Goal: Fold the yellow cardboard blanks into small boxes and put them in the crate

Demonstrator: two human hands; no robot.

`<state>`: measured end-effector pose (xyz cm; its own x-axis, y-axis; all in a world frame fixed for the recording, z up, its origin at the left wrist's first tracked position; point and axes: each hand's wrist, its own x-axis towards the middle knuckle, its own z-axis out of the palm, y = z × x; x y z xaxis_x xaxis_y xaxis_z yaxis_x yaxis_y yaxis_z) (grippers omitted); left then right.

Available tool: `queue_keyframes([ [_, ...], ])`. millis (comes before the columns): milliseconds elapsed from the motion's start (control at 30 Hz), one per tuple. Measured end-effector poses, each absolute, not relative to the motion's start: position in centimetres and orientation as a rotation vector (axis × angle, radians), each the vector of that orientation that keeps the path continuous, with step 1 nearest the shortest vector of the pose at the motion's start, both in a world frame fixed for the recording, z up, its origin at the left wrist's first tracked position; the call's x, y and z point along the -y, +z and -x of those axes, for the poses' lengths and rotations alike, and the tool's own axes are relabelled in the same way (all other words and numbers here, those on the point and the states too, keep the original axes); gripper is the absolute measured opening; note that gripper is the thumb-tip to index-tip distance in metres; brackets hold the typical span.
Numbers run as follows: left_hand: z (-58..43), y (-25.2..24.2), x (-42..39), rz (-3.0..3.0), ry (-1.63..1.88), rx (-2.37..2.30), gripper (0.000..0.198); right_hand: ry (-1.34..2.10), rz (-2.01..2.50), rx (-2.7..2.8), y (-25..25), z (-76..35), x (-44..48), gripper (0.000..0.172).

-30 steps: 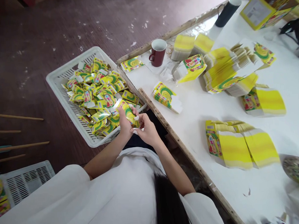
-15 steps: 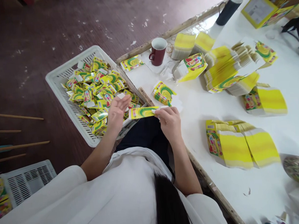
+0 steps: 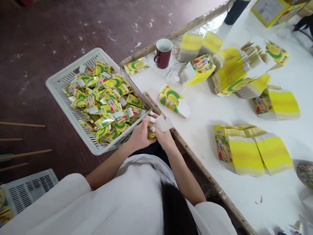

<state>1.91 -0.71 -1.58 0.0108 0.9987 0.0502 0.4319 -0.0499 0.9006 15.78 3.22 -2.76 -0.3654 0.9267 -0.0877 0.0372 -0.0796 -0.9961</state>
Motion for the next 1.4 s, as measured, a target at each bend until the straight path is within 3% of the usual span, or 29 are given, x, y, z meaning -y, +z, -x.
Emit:
queue_keyframes([
  [133, -1.4, -1.7, 0.4, -1.641, 0.966, -1.528, 0.051, 1.571, 0.993, 1.501, -2.5, -15.4, -2.8, 0.063],
  [367, -1.2, -2.9, 0.3, -1.617, 1.124, -1.618, 0.073, 1.169, 1.074, 1.755, -2.6, -16.6, -3.3, 0.044],
  [567, 0.4, -1.1, 0.3, -1.674, 0.769, -1.782, 0.059, 1.084, 0.954, 2.044, -3.1, -17.6, -4.1, 0.055],
  [767, 1.4, 0.7, -0.3, -1.764, 0.607, -1.732, 0.052, 1.246, 0.824, 2.216, -1.6, -19.6, -5.6, 0.019],
  [900, 1.1, 0.8, -0.4, -1.804, 0.626, -1.765, 0.055, 1.243, 0.838, 2.112, -1.6, -18.8, -5.4, 0.020],
  [1000, 0.8, -0.1, -0.2, -1.730, 0.721, -1.734, 0.055, 1.252, 0.878, 1.953, -2.7, -17.5, -4.5, 0.042],
  [1100, 1.6, -1.5, -0.5, -1.345, 1.138, -1.609, 0.057, 1.337, 0.911, 1.782, -3.9, -17.5, -5.0, 0.066],
  [1167, 2.5, -2.6, -1.0, -0.898, 1.586, -1.537, 0.054, 1.248, 1.060, 1.699, -4.3, -18.5, -6.7, 0.056],
  [1233, 3.5, -3.4, -1.6, -0.508, 1.891, -1.477, 0.050, 1.025, 1.306, 1.651, -4.5, -19.9, -9.2, 0.032],
  [1300, 3.9, -3.9, -1.9, -0.342, 1.929, -1.428, 0.048, 0.824, 1.503, 1.636, -4.5, -21.0, -11.6, 0.022],
  [1400, 3.4, -4.7, -1.7, -0.299, 1.771, -1.367, 0.051, 0.698, 1.581, 1.717, -4.8, -21.2, -13.3, 0.024],
])
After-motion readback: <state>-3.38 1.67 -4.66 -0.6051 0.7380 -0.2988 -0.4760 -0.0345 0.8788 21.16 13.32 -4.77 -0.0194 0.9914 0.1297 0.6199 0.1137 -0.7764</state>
